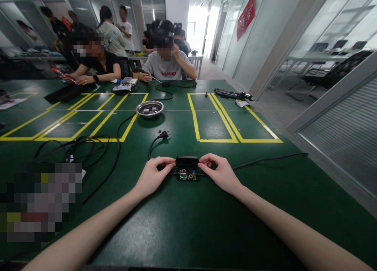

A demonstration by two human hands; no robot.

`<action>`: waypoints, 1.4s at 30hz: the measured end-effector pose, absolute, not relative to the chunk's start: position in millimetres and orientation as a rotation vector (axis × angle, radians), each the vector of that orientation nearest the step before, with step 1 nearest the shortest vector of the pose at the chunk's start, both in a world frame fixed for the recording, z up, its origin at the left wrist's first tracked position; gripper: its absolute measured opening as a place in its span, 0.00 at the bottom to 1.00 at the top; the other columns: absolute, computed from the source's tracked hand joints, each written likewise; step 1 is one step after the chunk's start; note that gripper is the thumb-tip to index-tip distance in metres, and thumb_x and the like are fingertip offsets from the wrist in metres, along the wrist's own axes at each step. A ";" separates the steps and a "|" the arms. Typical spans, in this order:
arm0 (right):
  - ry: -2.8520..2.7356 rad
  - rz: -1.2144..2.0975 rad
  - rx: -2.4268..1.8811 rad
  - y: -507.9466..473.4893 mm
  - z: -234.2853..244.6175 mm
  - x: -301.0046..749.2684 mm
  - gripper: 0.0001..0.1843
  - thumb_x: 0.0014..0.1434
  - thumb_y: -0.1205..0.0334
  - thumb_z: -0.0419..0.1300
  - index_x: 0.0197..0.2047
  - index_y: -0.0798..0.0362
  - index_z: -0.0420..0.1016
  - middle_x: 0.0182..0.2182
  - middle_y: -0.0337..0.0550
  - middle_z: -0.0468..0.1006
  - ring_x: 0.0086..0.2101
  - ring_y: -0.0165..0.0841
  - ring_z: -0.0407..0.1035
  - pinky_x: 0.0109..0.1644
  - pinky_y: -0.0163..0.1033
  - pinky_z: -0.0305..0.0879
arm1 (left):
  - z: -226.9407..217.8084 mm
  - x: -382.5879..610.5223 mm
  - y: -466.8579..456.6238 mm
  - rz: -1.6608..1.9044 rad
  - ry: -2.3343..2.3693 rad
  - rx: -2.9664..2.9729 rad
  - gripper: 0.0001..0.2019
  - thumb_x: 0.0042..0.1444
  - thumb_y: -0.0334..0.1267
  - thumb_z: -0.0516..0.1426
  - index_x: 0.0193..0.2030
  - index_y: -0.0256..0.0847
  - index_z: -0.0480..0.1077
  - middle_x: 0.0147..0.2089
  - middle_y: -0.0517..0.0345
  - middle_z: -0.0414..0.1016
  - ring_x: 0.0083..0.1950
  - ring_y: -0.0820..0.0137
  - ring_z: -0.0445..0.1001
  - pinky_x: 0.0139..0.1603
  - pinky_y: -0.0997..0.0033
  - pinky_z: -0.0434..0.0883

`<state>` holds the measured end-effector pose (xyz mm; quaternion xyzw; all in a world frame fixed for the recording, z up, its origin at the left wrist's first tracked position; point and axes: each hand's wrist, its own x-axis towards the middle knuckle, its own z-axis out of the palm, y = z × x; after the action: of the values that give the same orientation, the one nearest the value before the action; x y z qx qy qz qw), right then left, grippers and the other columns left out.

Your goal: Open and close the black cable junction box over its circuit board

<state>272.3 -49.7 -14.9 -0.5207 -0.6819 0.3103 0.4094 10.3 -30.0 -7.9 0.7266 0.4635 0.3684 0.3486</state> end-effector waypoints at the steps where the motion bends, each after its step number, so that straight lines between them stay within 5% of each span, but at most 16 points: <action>1: -1.715 0.783 -1.304 -50.1 -14.1 272.1 0.11 0.61 0.54 0.62 0.36 0.52 0.79 0.29 0.42 0.80 0.31 0.34 0.71 0.36 0.41 0.70 | -7.8 10.3 -30.3 0.956 1.200 1.881 0.10 0.62 0.41 0.61 0.44 0.42 0.83 0.42 0.54 0.86 0.43 0.62 0.83 0.47 0.63 0.78; 14: -1.777 0.818 -1.235 -57.8 -1.2 272.9 0.12 0.61 0.52 0.64 0.33 0.52 0.79 0.29 0.43 0.80 0.30 0.35 0.73 0.35 0.41 0.71 | 0.0 9.3 -35.0 0.945 1.203 1.970 0.07 0.61 0.40 0.61 0.37 0.42 0.81 0.37 0.57 0.84 0.40 0.64 0.80 0.46 0.64 0.74; 22: -1.895 0.771 -1.135 -59.9 -4.9 277.4 0.06 0.58 0.60 0.67 0.36 0.52 0.77 0.33 0.42 0.80 0.32 0.34 0.73 0.39 0.41 0.71 | 3.1 8.7 -37.8 0.907 1.178 1.996 0.06 0.60 0.36 0.60 0.37 0.41 0.80 0.38 0.56 0.84 0.42 0.63 0.80 0.49 0.63 0.73; 27: -2.002 0.722 -1.068 -60.5 -4.7 277.4 0.10 0.53 0.66 0.67 0.40 0.52 0.75 0.34 0.40 0.78 0.33 0.33 0.71 0.38 0.39 0.70 | 2.7 8.7 -40.1 0.884 1.161 2.023 0.06 0.60 0.36 0.60 0.37 0.40 0.79 0.39 0.55 0.83 0.43 0.63 0.80 0.49 0.64 0.73; 33: -2.071 0.635 -1.031 -60.7 -6.3 276.0 0.13 0.53 0.67 0.67 0.42 0.51 0.73 0.37 0.42 0.76 0.35 0.34 0.70 0.38 0.40 0.70 | 1.5 7.6 -41.6 0.913 1.071 2.105 0.07 0.60 0.35 0.61 0.44 0.41 0.78 0.39 0.55 0.82 0.43 0.64 0.80 0.51 0.61 0.74; 37: -2.099 0.565 -0.988 -60.6 -8.2 273.6 0.17 0.52 0.67 0.69 0.45 0.51 0.73 0.45 0.46 0.77 0.43 0.38 0.73 0.43 0.42 0.73 | -1.4 7.9 -42.5 0.918 0.953 2.254 0.14 0.58 0.36 0.65 0.51 0.41 0.76 0.53 0.49 0.81 0.55 0.59 0.77 0.59 0.54 0.71; 42: -2.165 0.479 -0.989 -59.5 -9.0 274.0 0.15 0.54 0.68 0.69 0.45 0.50 0.74 0.40 0.45 0.81 0.41 0.39 0.74 0.44 0.44 0.73 | -4.0 8.9 -42.2 0.764 0.918 2.436 0.21 0.57 0.34 0.66 0.57 0.44 0.73 0.53 0.52 0.83 0.54 0.59 0.78 0.60 0.52 0.68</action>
<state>274.0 -59.5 -9.0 -0.3815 -0.8356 0.1849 0.3493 8.9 -42.2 -4.0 0.8774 0.3306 0.2750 0.2126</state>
